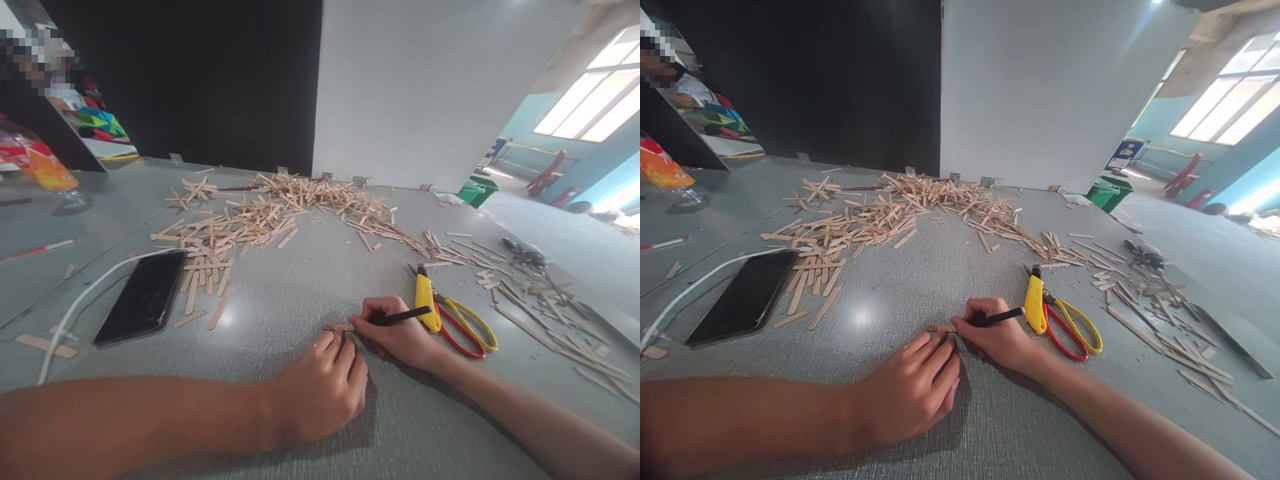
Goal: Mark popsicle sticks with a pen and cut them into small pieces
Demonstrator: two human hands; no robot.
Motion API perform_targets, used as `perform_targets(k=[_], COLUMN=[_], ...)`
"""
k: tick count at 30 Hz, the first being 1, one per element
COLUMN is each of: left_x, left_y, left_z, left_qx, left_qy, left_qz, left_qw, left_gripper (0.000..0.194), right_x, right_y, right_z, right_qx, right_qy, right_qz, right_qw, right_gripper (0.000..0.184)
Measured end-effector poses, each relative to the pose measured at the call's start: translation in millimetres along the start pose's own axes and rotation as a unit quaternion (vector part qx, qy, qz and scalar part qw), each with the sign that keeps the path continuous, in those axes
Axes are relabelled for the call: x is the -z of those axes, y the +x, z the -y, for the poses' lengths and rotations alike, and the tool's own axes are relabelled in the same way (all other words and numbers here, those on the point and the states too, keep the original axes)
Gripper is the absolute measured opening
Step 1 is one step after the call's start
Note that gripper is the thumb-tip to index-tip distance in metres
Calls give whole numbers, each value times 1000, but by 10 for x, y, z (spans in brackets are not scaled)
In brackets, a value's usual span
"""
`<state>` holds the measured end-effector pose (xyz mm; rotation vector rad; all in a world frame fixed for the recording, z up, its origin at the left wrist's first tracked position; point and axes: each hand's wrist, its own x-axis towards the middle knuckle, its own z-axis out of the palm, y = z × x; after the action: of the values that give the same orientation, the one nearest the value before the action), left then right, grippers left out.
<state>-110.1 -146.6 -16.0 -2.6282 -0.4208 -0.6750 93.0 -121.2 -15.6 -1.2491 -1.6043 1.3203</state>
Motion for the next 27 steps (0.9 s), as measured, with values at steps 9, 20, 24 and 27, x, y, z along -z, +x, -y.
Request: perform_targets(k=[9,20,24,27], left_x=[-21,-33,-30,-32], left_y=[-2,-20,-15,-14], left_z=[-4,-13,-12,-11], left_qx=[3,0,-1,0], left_qy=[3,8,8,4], left_qz=[-12,-9,-8,-7], left_qw=[1000,1000,1000,1000], left_gripper=[31,30,32,32], right_x=[-5,-31,-43,-45], right_y=[3,13,22,25], right_z=[-16,-35,-4,4], right_qx=[-3,-22,-25,-17], right_qy=[1,-10,-8,-7], right_qz=[-14,-18,-15,-10], right_qw=[1000,1000,1000,1000], right_gripper=[40,41,42,42])
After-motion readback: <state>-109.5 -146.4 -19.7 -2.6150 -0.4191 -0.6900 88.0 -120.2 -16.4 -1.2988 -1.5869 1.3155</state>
